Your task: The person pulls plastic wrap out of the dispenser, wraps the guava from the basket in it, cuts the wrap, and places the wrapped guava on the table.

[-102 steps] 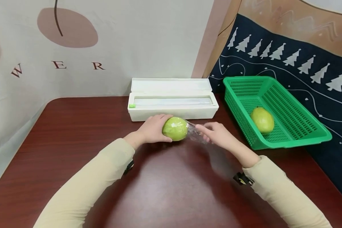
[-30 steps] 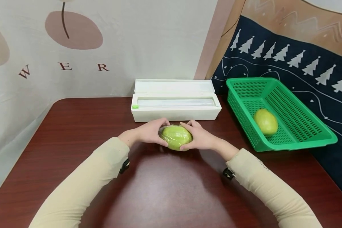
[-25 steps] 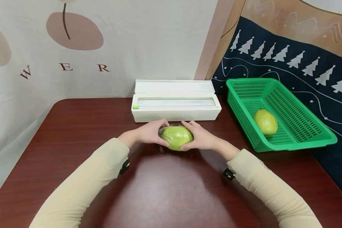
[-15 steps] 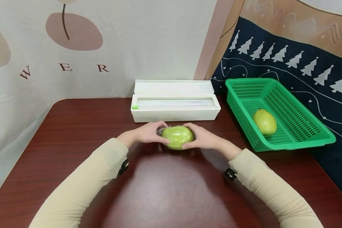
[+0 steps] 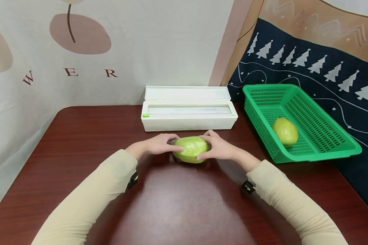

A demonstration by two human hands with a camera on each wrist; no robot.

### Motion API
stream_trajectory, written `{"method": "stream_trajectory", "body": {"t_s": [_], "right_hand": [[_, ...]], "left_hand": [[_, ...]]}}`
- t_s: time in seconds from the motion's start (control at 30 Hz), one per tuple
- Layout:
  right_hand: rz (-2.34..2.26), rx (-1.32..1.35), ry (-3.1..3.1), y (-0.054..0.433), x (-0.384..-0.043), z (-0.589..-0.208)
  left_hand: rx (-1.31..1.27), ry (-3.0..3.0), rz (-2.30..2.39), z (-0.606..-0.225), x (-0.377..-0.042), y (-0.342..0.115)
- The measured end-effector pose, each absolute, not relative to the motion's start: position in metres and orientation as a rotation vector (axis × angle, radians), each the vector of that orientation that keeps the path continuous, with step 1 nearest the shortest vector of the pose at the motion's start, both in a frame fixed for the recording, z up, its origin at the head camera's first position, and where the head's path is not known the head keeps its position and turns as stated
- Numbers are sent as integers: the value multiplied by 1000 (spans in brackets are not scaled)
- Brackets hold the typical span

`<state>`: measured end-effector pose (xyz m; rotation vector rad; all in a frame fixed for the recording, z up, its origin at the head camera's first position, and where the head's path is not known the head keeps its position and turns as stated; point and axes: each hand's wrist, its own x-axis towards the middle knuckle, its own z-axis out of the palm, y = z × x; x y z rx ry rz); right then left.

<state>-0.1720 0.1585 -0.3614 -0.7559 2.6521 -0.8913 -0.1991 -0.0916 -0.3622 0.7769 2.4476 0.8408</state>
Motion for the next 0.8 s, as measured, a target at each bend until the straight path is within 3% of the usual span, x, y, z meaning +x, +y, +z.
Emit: {"method": "stream_trajectory", "body": {"t_s": [0.37,0.8], "right_hand": [[-938,-737,2590,163,-174,-359],[-829,-689,2585,165,-174,-349]], "left_hand": [[809,2449,777,-361,-198,-89],[442,2124,1282,-364,-200,-92]]}}
